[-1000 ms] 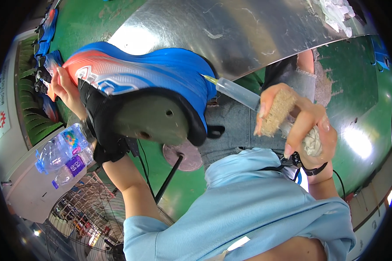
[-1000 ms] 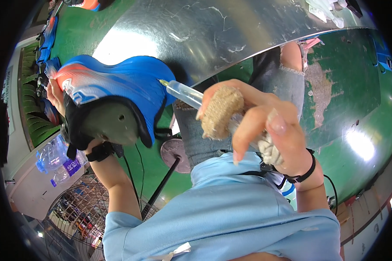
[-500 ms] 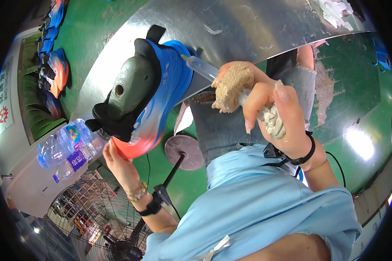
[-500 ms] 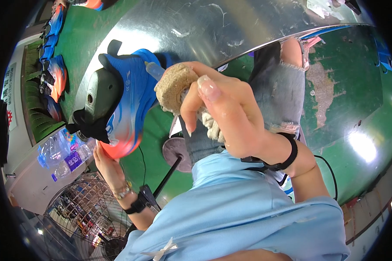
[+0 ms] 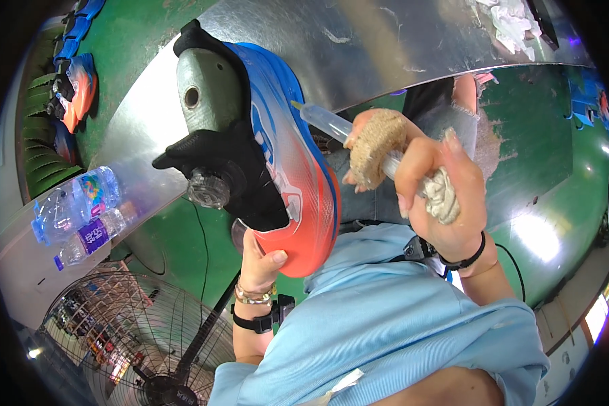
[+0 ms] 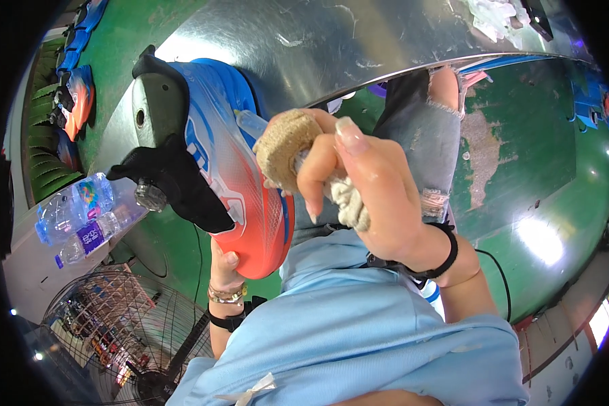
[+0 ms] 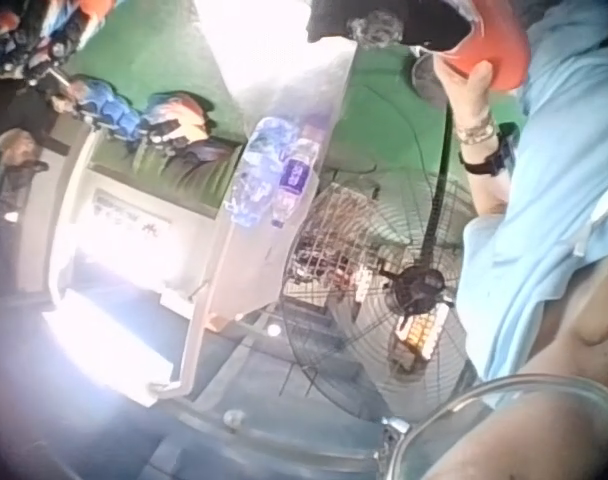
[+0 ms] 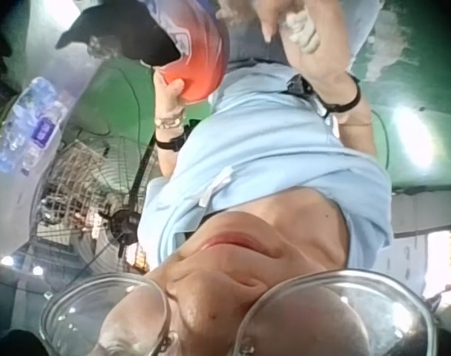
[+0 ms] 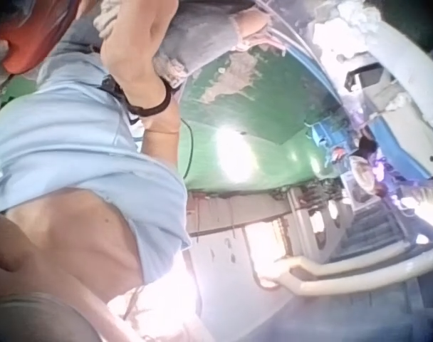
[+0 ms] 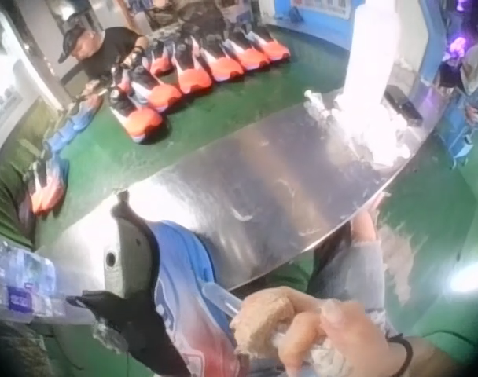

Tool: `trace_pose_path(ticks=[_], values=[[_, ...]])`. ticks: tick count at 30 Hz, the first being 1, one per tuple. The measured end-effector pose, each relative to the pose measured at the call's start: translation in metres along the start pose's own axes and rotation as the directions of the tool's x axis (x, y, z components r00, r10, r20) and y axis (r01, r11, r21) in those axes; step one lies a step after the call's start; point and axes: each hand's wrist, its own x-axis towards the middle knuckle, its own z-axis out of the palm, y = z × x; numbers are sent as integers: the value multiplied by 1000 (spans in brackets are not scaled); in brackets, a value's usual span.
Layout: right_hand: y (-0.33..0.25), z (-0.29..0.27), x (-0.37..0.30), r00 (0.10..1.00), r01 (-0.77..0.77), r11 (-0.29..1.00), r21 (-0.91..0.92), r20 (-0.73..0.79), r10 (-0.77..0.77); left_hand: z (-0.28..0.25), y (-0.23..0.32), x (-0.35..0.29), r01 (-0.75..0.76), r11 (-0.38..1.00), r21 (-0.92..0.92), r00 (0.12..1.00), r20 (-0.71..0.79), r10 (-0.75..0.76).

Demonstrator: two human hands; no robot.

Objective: Using a syringe to apply glue or sealant along the edge of shoe soles at an assembly workstation.

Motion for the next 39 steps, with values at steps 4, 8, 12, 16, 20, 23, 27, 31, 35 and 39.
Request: trace_pose_path(ticks=[4, 8, 12, 16, 20, 23, 27, 31, 35, 39], values=[[-13, -3, -12, 999, -31, 998, -54, 9, 32, 3, -13, 9, 57, 998, -26, 995, 82, -54], [-28, -9, -30, 997, -73, 991, -114, 2, 74, 13, -25, 21, 94, 987, -128, 988, 138, -76], [-51, -6, -35, 984, -173, 985, -14, -46, 172, 39, -26, 40, 196, 937, -290, 953, 280, -112], [-65, -13, -32, 999, -40, 996, 77, -16, 41, 75, -15, 68, 255, 852, -456, 900, 434, -37], [-97, -18, -34, 995, -82, 997, -10, -48, 82, 105, -9, 93, 270, 748, -606, 858, 504, 99], [-102, -20, -39, 989, -102, 995, -4, -110, 101, 115, -4, 104, 251, 714, -653, 857, 494, 150], [-102, -19, -41, 984, -48, 999, -20, -174, 44, 120, -3, 119, 179, 795, -579, 874, 465, 142], [-103, -16, -41, 964, -68, 996, -61, -260, 50, 127, 1, 129, 146, 780, -609, 874, 449, 187], [-100, -15, -38, 968, -26, 992, -121, -252, -6, 141, 6, 139, 57, 770, -636, 872, 407, 271], [-92, -26, -38, 993, 89, 989, -119, -64, -97, 156, 13, 144, -35, 778, -628, 878, 352, 324]])
